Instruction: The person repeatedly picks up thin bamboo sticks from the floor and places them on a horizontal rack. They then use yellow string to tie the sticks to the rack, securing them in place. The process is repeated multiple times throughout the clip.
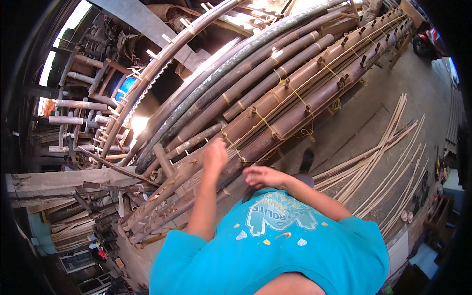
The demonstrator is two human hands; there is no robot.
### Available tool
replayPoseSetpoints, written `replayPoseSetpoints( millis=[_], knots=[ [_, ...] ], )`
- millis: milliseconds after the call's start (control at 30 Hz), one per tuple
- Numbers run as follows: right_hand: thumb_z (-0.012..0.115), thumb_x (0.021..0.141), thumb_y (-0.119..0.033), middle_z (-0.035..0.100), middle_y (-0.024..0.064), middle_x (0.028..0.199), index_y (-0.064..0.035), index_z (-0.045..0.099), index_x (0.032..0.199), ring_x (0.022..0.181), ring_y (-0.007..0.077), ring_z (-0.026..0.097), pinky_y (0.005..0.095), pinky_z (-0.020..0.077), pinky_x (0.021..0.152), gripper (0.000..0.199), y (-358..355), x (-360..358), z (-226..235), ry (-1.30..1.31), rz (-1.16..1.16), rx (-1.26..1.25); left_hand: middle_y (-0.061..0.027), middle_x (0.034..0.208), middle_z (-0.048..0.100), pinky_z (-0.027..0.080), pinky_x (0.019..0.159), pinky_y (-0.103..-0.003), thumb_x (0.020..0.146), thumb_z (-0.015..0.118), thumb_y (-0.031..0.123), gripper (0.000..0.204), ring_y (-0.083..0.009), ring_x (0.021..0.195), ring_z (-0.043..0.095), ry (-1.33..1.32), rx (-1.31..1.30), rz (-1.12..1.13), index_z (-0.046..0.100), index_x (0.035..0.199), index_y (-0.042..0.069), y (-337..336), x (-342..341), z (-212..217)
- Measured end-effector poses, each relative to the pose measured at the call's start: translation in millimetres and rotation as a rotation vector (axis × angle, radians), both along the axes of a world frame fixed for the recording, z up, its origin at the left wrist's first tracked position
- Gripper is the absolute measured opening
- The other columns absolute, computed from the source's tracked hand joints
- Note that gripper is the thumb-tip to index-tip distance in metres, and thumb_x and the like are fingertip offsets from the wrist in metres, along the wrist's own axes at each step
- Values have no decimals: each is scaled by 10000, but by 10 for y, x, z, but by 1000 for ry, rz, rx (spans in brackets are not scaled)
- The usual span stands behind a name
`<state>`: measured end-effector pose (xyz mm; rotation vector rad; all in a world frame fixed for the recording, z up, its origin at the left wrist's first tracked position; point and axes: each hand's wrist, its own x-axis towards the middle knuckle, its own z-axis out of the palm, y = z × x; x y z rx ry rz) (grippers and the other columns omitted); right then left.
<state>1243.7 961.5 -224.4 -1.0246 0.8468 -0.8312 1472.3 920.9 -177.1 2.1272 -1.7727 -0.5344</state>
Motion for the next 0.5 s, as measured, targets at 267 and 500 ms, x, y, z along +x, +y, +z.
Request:
replayPoseSetpoints(
  millis=[267,500],
  knots=[
    [470,961,-370,661,181,898,-50,650,1013,861,374,640,479,494,828,371,-439,1633,1106,153,338,-675,-272,1058,642,470,922,-531,958,522,143,252,-469,1026,601,183,-129,-175,564,1156,-8,75,-206,-351],
    [497,979,-511,658,95,847,-33,728,938,825,215,595,405,466,801,532,-1497,1292,285,830,278,-751,-273,961,647,493,796,-502,1006,490,273,286,-473,937,616,340,-52,-139,635,1116,52,32,-1,-315]
  ],
)
